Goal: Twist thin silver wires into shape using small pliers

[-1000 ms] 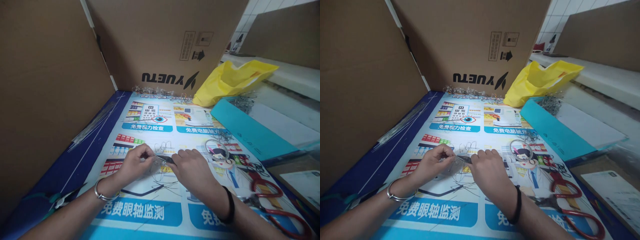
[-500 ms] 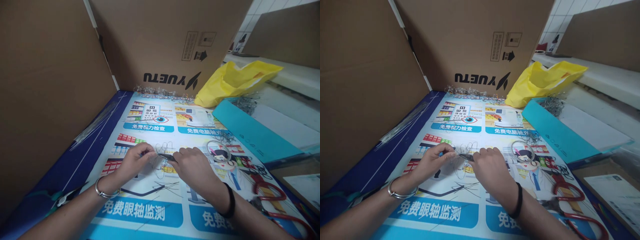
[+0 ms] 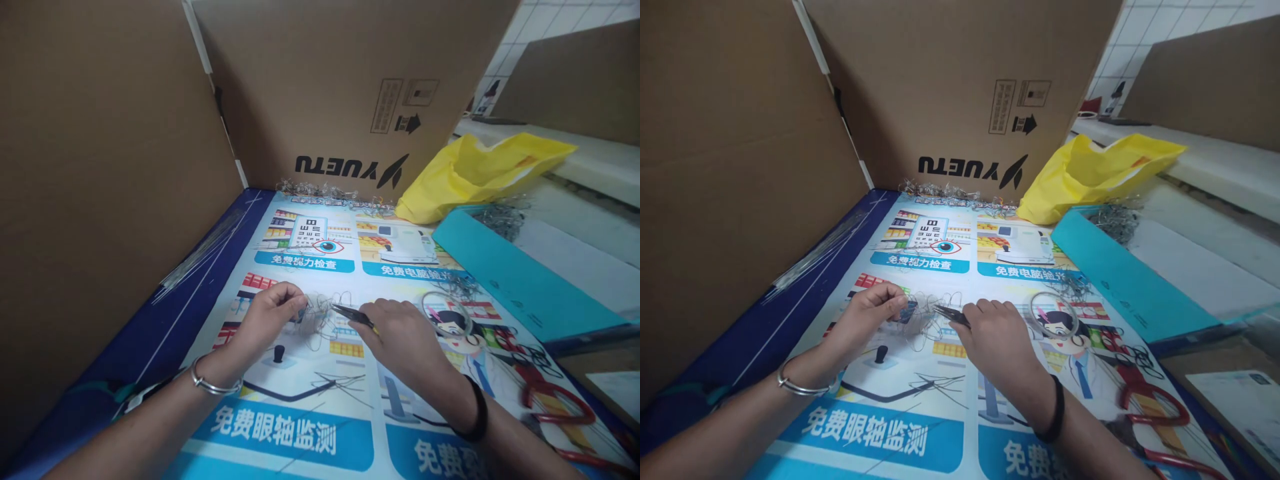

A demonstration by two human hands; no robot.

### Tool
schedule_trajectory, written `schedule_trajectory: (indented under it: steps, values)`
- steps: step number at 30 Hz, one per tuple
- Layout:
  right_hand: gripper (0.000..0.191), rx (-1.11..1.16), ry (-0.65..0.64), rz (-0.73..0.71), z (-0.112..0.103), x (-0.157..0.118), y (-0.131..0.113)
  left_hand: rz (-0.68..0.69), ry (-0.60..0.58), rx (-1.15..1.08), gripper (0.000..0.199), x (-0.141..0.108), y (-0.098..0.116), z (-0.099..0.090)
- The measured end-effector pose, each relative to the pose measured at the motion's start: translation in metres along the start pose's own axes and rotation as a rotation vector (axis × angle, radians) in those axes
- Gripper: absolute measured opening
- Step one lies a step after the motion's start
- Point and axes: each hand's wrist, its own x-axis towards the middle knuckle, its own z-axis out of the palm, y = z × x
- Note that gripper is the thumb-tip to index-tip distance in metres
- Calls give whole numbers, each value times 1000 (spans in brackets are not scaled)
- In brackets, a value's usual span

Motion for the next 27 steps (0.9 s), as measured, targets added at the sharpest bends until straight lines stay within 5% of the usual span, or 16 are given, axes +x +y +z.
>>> schedule_trajectory:
  steps: [15, 27]
  values:
    - [30, -209, -239, 155, -6, 8, 29, 30, 120, -38, 16, 4, 0, -7]
    - [35, -166, -273, 152, -3, 23, 24, -3, -29, -71, 21, 3, 13, -17]
